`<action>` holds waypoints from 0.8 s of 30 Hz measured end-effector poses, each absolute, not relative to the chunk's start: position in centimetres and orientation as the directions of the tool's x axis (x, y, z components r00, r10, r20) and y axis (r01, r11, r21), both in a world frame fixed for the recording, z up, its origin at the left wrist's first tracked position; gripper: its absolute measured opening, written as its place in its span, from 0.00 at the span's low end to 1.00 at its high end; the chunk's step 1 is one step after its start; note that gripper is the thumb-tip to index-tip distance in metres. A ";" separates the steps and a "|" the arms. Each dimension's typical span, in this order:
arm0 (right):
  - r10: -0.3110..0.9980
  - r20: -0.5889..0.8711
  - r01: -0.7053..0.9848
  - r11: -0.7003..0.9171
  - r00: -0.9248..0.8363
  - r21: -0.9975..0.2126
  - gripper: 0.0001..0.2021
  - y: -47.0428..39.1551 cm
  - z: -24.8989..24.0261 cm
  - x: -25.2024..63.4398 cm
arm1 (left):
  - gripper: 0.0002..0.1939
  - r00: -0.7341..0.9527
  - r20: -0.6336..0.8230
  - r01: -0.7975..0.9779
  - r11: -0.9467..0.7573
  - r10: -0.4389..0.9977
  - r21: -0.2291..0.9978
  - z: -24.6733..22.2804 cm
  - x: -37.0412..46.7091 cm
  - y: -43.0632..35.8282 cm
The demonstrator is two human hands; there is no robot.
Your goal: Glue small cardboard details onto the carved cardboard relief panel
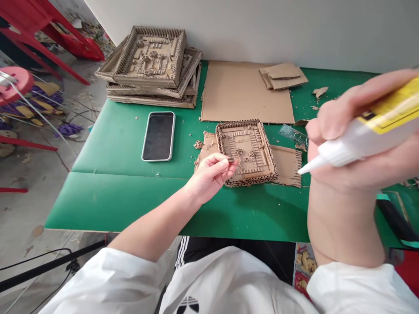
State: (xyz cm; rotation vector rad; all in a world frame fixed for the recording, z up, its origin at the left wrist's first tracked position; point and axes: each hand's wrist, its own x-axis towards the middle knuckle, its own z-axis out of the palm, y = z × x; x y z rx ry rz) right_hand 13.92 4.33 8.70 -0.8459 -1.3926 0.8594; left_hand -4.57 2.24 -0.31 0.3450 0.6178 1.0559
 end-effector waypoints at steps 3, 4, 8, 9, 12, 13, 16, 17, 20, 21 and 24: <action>0.685 0.698 0.081 0.699 0.209 -0.711 0.21 4.2 9.1 11.4 | 0.11 0.388 -0.293 -0.680 0.486 0.874 0.549 -0.5 -4.6 2.1; 0.663 0.720 0.091 0.720 0.207 -0.688 0.20 4.2 9.1 10.9 | 0.10 0.396 -0.289 -0.675 0.490 0.872 0.552 -0.5 -4.6 2.0; 0.753 0.657 0.093 0.653 0.022 -0.752 0.15 3.7 8.3 10.1 | 0.10 0.410 -0.276 -0.664 0.492 0.869 0.563 -0.3 -4.7 2.0; 0.753 0.658 0.107 0.654 -0.004 -0.749 0.15 3.6 8.0 10.1 | 0.10 0.409 -0.280 -0.659 0.493 0.869 0.568 -0.3 -4.7 2.0; 0.715 0.698 0.213 0.687 -0.028 -0.695 0.14 3.4 7.3 10.2 | 0.11 0.391 -0.291 -0.639 0.485 0.873 0.597 0.0 -4.7 1.9; 0.707 0.706 0.260 0.689 -0.040 -0.676 0.15 3.5 7.1 10.3 | 0.11 0.388 -0.287 -0.633 0.480 0.876 0.607 0.0 -4.7 1.8; 0.715 0.695 0.350 0.673 -0.079 -0.652 0.15 3.7 6.7 10.3 | 0.10 0.399 -0.254 -0.635 0.465 0.881 0.616 0.0 -4.8 1.7; 0.705 0.704 0.339 0.685 -0.083 -0.645 0.15 3.9 6.6 10.3 | 0.10 0.409 -0.243 -0.638 0.467 0.879 0.612 0.0 -4.8 1.7; 0.673 0.734 0.322 0.717 -0.089 -0.619 0.15 4.2 6.4 10.2 | 0.09 0.441 -0.224 -0.642 0.480 0.869 0.598 -0.2 -4.9 1.7; 0.679 0.729 0.342 0.709 -0.092 -0.617 0.16 4.2 6.4 10.2 | 0.09 0.450 -0.219 -0.642 0.484 0.866 0.595 -0.2 -4.9 1.7; 0.716 0.693 0.421 0.656 -0.086 -0.626 0.19 4.1 6.4 10.3 | 0.08 0.456 -0.213 -0.647 0.486 0.864 0.587 -0.2 -4.9 1.7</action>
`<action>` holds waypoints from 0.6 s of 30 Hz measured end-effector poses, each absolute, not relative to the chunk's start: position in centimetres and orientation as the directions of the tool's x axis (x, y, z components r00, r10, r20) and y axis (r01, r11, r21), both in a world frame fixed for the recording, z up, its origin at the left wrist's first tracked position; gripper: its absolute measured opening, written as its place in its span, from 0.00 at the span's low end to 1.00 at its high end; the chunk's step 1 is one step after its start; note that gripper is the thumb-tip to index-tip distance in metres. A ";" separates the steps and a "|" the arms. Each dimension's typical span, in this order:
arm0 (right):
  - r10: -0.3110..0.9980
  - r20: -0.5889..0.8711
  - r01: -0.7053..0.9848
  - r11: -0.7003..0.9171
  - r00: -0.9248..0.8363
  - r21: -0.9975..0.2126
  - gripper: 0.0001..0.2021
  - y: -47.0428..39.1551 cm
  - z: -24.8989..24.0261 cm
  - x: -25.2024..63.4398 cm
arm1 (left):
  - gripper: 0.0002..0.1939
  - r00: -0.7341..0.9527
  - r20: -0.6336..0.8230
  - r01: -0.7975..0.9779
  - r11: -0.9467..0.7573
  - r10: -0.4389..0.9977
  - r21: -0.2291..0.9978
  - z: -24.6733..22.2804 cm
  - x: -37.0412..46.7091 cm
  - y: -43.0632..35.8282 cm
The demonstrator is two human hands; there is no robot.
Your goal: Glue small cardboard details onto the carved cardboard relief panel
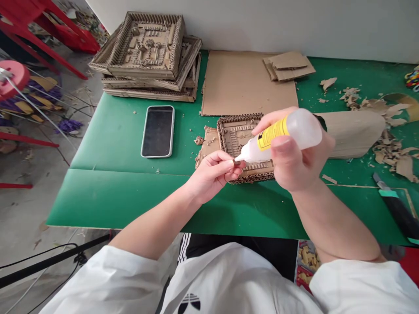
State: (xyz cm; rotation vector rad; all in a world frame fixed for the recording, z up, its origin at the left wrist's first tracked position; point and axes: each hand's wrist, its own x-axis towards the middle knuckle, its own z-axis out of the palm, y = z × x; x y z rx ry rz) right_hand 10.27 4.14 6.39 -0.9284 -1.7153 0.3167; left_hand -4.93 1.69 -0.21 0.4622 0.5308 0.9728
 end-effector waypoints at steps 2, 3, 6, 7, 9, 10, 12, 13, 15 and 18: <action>0.745 0.660 0.447 0.623 -0.091 -0.642 0.19 3.9 6.5 10.4 | 0.08 0.452 -0.224 -0.643 0.489 0.864 0.589 -0.2 -4.9 1.7; 0.761 0.642 0.457 0.606 -0.096 -0.650 0.18 3.8 6.5 10.6 | 0.09 0.450 -0.231 -0.638 0.491 0.863 0.593 -0.1 -4.9 1.7; 0.788 0.608 0.468 0.577 -0.100 -0.670 0.15 3.5 6.5 11.0 | 0.10 0.447 -0.240 -0.627 0.493 0.862 0.603 -0.1 -4.9 1.8; 0.794 0.600 0.471 0.569 -0.101 -0.674 0.14 3.5 6.4 11.1 | 0.10 0.446 -0.240 -0.627 0.492 0.862 0.604 -0.1 -4.9 1.8; 0.807 0.581 0.479 0.551 -0.101 -0.683 0.13 3.4 6.3 11.3 | 0.11 0.444 -0.245 -0.626 0.494 0.862 0.604 -0.1 -4.9 1.8; 0.809 0.579 0.476 0.550 -0.100 -0.686 0.12 3.4 6.1 11.3 | 0.11 0.442 -0.250 -0.624 0.496 0.861 0.604 -0.1 -4.9 1.8; 0.808 0.583 0.443 0.557 -0.090 -0.703 0.10 3.4 5.8 11.3 | 0.11 0.441 -0.258 -0.620 0.500 0.860 0.605 -0.1 -4.9 1.7; 0.812 0.577 0.419 0.556 -0.087 -0.718 0.10 3.4 5.7 11.2 | 0.11 0.441 -0.259 -0.619 0.501 0.859 0.605 -0.1 -4.9 1.7; 0.830 0.551 0.361 0.543 -0.092 -0.758 0.10 3.3 5.4 11.1 | 0.11 0.444 -0.254 -0.620 0.500 0.859 0.605 -0.1 -4.9 1.7; 0.845 0.520 0.263 0.534 -0.127 -0.804 0.08 3.2 5.2 11.0 | 0.10 0.451 -0.238 -0.624 0.494 0.860 0.605 -0.2 -4.9 1.7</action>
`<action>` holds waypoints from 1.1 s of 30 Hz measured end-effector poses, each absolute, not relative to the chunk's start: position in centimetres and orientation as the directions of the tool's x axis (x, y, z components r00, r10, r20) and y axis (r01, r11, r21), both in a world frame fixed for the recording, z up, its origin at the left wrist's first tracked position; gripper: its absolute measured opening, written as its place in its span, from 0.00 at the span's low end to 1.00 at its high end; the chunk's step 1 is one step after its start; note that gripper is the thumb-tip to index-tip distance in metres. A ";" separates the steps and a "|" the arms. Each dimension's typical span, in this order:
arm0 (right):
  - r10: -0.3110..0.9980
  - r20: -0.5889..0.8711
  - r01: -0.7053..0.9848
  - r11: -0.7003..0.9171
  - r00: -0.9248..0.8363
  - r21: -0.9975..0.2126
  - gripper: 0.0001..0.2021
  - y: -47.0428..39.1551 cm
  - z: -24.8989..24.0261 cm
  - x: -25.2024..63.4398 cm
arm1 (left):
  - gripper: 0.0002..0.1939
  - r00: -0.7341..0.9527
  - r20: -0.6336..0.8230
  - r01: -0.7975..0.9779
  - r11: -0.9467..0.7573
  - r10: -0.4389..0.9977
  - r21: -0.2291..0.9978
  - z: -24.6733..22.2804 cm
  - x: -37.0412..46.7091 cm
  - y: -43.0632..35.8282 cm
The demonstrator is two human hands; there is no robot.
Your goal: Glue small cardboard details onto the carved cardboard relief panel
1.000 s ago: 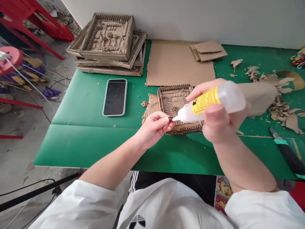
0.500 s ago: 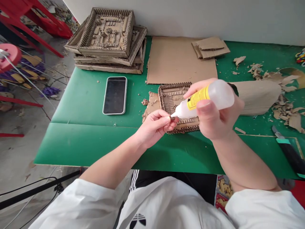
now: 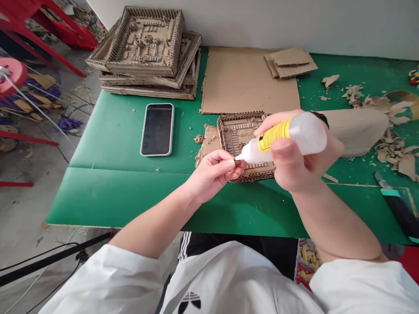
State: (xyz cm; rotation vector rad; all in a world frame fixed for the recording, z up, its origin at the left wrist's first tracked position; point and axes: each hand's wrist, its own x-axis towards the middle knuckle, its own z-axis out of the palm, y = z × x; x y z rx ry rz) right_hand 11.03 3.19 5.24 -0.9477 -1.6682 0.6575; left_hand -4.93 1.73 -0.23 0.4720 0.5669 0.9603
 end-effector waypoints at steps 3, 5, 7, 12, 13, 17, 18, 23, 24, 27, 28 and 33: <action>0.858 0.500 0.259 0.513 -0.117 -0.819 0.09 3.1 5.3 11.0 | 0.09 0.454 -0.223 -0.628 0.488 0.862 0.606 -0.4 -5.0 1.8; 0.858 0.505 0.294 0.507 -0.090 -0.810 0.11 3.1 5.4 10.8 | 0.09 0.454 -0.218 -0.628 0.484 0.864 0.609 -0.4 -5.0 1.7; 0.838 0.540 0.291 0.536 -0.071 -0.793 0.11 3.1 5.4 10.7 | 0.09 0.453 -0.220 -0.624 0.484 0.864 0.613 -0.5 -5.0 1.7; 0.813 0.580 0.242 0.572 -0.041 -0.784 0.10 3.4 5.8 10.3 | 0.10 0.451 -0.234 -0.627 0.492 0.861 0.604 -0.3 -4.9 1.7; 0.800 0.600 0.231 0.588 -0.024 -0.775 0.10 3.5 6.1 10.2 | 0.10 0.449 -0.238 -0.630 0.493 0.862 0.600 -0.3 -4.9 1.7; 0.793 0.608 0.036 0.607 0.028 -0.794 0.07 4.1 7.9 10.0 | 0.11 0.427 -0.282 -0.635 0.507 0.859 0.583 -0.1 -5.0 1.7; 0.823 0.565 -0.013 0.567 0.058 -0.824 0.04 4.2 8.4 10.1 | 0.12 0.423 -0.294 -0.634 0.512 0.857 0.580 -0.1 -5.0 1.7; 0.889 0.457 -0.110 0.454 -0.004 -0.884 0.10 4.7 9.9 11.3 | 0.11 0.427 -0.288 -0.647 0.512 0.857 0.565 -0.3 -5.0 1.7; 0.905 0.420 -0.132 0.409 -0.072 -0.903 0.11 4.8 10.0 11.6 | 0.11 0.427 -0.288 -0.647 0.512 0.857 0.565 -0.3 -4.9 1.7; 0.932 0.272 -0.168 0.236 -0.241 -0.957 0.10 5.0 9.9 12.4 | 0.12 0.419 -0.305 -0.638 0.516 0.855 0.571 -0.2 -4.9 1.8; 0.934 0.239 -0.166 0.200 -0.266 -0.966 0.07 5.1 9.8 12.5 | 0.13 0.414 -0.313 -0.634 0.517 0.855 0.575 -0.2 -4.9 1.8; 0.951 0.153 -0.155 0.114 -0.269 -0.981 0.09 5.6 8.9 12.1 | 0.14 0.401 -0.318 -0.629 0.511 0.859 0.586 -0.1 -4.9 1.8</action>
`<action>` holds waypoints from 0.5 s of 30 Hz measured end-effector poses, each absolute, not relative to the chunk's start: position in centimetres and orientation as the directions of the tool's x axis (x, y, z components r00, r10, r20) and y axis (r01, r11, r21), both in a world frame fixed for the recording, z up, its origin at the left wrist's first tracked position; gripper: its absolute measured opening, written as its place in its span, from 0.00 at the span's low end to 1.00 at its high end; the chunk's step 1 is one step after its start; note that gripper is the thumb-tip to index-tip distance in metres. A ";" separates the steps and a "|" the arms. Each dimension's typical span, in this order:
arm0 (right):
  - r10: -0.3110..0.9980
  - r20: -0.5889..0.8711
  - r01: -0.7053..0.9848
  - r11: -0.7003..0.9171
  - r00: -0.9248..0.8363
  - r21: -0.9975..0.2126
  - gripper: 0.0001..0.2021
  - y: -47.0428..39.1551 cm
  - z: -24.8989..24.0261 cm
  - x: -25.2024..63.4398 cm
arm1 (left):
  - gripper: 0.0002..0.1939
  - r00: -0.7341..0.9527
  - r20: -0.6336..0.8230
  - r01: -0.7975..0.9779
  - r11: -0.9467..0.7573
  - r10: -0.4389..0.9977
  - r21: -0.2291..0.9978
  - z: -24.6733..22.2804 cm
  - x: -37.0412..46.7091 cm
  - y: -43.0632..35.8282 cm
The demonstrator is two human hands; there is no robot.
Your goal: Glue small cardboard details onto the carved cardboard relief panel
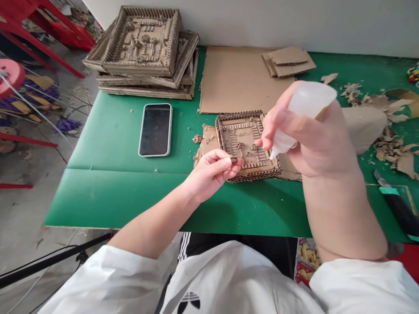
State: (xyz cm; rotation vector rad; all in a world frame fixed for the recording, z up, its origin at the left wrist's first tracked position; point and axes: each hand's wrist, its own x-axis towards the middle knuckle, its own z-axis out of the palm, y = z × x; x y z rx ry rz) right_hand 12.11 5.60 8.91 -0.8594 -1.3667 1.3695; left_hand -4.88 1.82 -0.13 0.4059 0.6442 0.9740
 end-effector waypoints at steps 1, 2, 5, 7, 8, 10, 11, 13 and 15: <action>0.954 0.127 -0.165 0.084 -0.272 -0.983 0.10 5.7 8.8 12.0 | 0.14 0.401 -0.319 -0.629 0.511 0.859 0.586 -0.1 -4.9 1.8; 0.954 0.096 -0.179 0.045 -0.284 -0.983 0.09 5.8 8.7 12.0 | 0.14 0.400 -0.320 -0.628 0.512 0.859 0.586 -0.1 -4.9 1.8; 0.910 -0.031 -0.199 -0.123 -0.414 -0.972 0.13 6.1 8.4 12.0 | 0.14 0.401 -0.325 -0.627 0.515 0.857 0.585 -0.1 -4.8 1.8; 0.861 -0.100 -0.166 -0.208 -0.499 -0.964 0.14 6.3 8.2 12.1 | 0.13 0.399 -0.317 -0.632 0.509 0.860 0.584 0.0 -4.8 1.8; 0.848 -0.116 -0.152 -0.225 -0.517 -0.963 0.14 6.3 8.2 12.0 | 0.13 0.398 -0.312 -0.637 0.504 0.863 0.584 0.0 -4.8 1.8; 0.848 -0.127 -0.135 -0.226 -0.514 -0.965 0.14 6.4 8.0 11.9 | 0.13 0.394 -0.308 -0.641 0.499 0.866 0.583 0.1 -4.8 1.8; 0.851 -0.131 -0.134 -0.229 -0.508 -0.964 0.15 6.5 7.8 11.8 | 0.13 0.391 -0.310 -0.641 0.499 0.866 0.584 0.1 -4.8 1.8; 0.850 -0.156 -0.124 -0.249 -0.504 -0.960 0.16 6.6 7.6 11.7 | 0.14 0.386 -0.320 -0.638 0.501 0.865 0.585 0.2 -4.8 1.9; 0.855 -0.171 -0.118 -0.259 -0.490 -0.958 0.17 6.7 7.4 11.6 | 0.14 0.382 -0.325 -0.638 0.502 0.865 0.584 0.2 -4.8 1.9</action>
